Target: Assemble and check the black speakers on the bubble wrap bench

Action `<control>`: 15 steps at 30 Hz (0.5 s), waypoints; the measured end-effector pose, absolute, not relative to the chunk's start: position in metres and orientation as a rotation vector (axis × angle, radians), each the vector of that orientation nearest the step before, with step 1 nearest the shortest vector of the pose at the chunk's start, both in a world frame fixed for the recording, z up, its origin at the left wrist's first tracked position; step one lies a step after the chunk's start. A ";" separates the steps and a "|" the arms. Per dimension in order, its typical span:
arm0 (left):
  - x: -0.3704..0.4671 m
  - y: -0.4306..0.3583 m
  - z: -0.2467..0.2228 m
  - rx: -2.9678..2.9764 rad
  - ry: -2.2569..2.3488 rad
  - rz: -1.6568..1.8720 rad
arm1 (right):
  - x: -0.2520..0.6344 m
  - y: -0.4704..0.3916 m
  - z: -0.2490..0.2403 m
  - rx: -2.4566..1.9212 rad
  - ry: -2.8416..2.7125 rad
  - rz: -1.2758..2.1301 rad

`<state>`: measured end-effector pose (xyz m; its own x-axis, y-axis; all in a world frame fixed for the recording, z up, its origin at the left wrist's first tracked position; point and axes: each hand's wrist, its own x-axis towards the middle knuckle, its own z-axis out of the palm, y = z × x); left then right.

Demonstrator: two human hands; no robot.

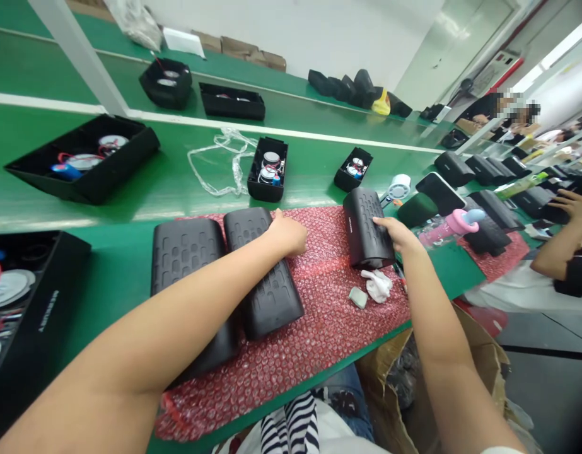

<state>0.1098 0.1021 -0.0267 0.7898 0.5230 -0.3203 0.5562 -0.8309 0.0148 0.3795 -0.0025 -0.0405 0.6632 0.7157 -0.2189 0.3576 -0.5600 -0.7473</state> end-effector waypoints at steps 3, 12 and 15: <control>0.109 0.103 -0.027 2.843 0.860 -0.404 | 0.383 -0.011 -0.043 -2.082 -0.711 0.881; 0.103 0.095 -0.006 2.812 1.017 0.326 | 0.361 -0.025 -0.040 -1.627 -0.536 1.060; 0.102 0.088 -0.001 2.733 0.961 0.693 | 0.335 -0.025 -0.037 -1.466 -0.555 1.062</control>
